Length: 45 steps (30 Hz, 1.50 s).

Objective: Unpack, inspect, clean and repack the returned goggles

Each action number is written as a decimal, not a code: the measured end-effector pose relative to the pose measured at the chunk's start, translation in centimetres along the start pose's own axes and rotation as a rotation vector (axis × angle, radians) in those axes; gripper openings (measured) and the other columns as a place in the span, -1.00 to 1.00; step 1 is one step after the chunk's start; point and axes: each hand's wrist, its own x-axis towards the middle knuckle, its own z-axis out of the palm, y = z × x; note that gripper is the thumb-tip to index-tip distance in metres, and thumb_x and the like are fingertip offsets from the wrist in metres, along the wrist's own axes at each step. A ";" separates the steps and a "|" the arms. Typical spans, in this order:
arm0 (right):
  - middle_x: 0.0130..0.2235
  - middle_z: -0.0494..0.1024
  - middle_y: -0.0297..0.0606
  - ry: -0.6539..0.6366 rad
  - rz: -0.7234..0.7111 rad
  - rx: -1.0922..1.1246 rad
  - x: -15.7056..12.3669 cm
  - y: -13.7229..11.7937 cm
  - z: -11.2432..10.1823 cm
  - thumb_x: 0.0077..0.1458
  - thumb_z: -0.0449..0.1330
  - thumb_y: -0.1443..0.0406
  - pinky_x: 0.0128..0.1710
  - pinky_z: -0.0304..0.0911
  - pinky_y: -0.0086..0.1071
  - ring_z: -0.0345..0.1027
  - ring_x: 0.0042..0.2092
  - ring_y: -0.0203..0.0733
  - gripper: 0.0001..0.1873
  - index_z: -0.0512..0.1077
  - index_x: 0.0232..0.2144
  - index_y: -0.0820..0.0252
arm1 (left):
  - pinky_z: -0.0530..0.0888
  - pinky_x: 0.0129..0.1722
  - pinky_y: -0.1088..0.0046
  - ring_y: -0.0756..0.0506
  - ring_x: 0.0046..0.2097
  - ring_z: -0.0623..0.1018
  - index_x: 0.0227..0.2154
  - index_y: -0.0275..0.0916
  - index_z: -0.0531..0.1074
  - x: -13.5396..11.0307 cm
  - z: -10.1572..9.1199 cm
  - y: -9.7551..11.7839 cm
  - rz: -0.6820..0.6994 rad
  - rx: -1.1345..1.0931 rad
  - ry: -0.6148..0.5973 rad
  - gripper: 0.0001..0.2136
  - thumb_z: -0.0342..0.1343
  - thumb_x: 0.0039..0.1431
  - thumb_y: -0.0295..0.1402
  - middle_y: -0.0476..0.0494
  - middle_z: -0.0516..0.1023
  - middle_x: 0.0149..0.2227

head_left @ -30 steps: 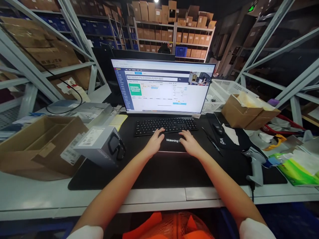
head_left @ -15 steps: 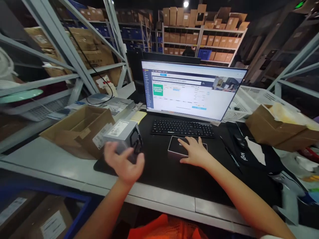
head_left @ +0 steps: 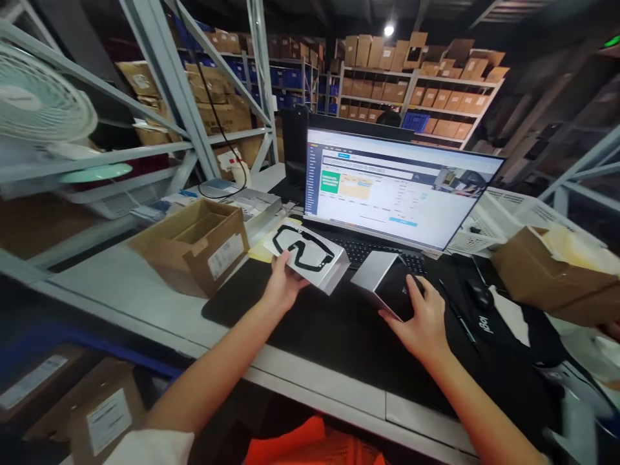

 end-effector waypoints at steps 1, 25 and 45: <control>0.22 0.24 0.14 0.071 0.025 0.003 -0.5 -0.7 -0.8 0.11 0.33 0.02 0.12 0.21 0.13 0.22 0.21 0.29 -0.02 -0.06 0.41 0.05 | 0.60 -0.17 0.06 -0.13 -0.29 0.63 0.12 -0.05 0.26 -0.2 1.0 -1.2 -0.086 0.001 -0.011 -0.52 0.21 0.20 -0.10 -0.13 0.59 -0.15; 0.21 0.30 0.10 -0.302 0.163 -0.087 -1.7 -5.6 -1.5 0.10 0.35 0.11 0.10 0.16 0.05 0.22 0.21 0.21 -0.29 0.31 0.27 0.03 | 0.60 -0.05 0.18 -0.08 -0.06 0.60 0.30 0.36 0.00 -0.8 1.7 -3.5 0.113 0.125 -0.074 -0.28 0.23 0.19 -0.26 -0.01 0.45 0.17; 0.22 0.27 0.16 -0.296 0.125 -0.118 -1.8 -7.4 -0.9 0.14 0.33 0.11 0.06 0.19 0.05 0.18 0.21 0.27 -0.30 0.30 0.29 0.06 | 0.60 -0.15 0.35 -0.03 -0.15 0.60 0.15 0.20 0.27 0.0 1.3 -2.8 0.067 0.104 -0.144 -0.55 0.17 0.23 -0.24 0.02 0.53 0.03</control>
